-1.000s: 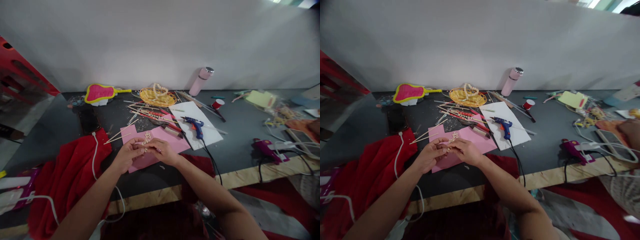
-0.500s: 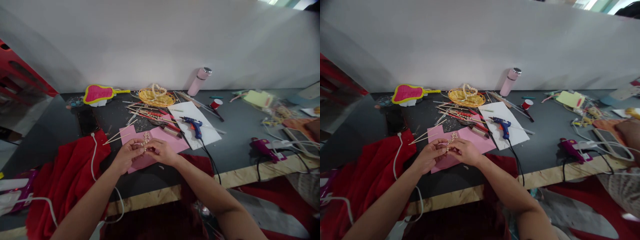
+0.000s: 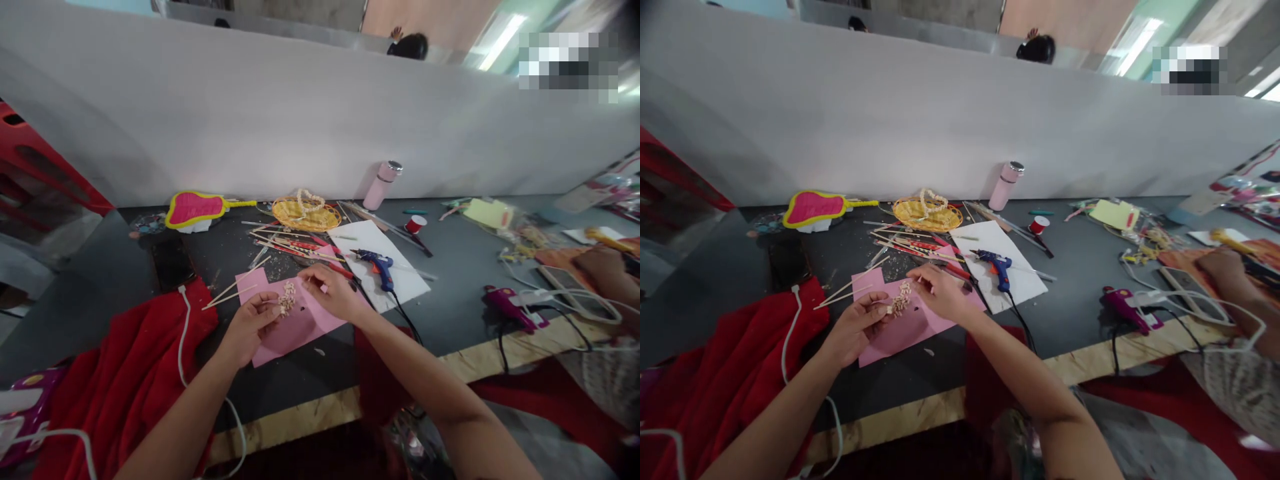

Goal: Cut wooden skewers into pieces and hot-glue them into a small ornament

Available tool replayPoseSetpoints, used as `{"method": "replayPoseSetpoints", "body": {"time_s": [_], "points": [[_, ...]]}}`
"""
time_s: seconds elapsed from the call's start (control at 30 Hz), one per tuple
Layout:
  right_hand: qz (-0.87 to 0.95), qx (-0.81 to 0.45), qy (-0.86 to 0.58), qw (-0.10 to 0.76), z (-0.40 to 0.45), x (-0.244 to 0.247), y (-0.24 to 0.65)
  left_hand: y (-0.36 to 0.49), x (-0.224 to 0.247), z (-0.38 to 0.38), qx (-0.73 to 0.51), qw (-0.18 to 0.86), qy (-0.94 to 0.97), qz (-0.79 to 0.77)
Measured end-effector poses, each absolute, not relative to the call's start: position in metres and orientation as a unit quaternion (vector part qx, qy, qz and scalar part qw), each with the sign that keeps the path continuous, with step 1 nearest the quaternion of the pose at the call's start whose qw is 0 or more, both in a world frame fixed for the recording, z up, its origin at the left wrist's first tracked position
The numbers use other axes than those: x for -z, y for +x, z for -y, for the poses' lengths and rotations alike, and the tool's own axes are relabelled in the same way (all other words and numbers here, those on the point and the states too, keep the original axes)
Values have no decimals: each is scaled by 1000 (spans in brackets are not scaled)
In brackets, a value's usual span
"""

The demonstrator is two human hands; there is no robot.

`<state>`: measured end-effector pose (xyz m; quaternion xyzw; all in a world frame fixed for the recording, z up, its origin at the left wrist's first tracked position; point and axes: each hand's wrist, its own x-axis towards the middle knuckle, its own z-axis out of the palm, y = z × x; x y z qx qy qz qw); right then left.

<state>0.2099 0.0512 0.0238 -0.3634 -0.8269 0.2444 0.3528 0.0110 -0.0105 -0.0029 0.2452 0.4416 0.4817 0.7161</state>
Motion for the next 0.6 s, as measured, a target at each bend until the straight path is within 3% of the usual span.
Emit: {"method": "replayPoseSetpoints", "body": {"time_s": [0.17,0.33,0.6], "points": [[848,-62,-459,259,-129,-39,230,10,2,9,-492,719,251,-421],[831,90,-545,70,-186,-38,237,8,2,9,-497,724,247,-411],[826,119,-550,28,-199,-28,224,8,3,10,-498,729,250,-398]]}}
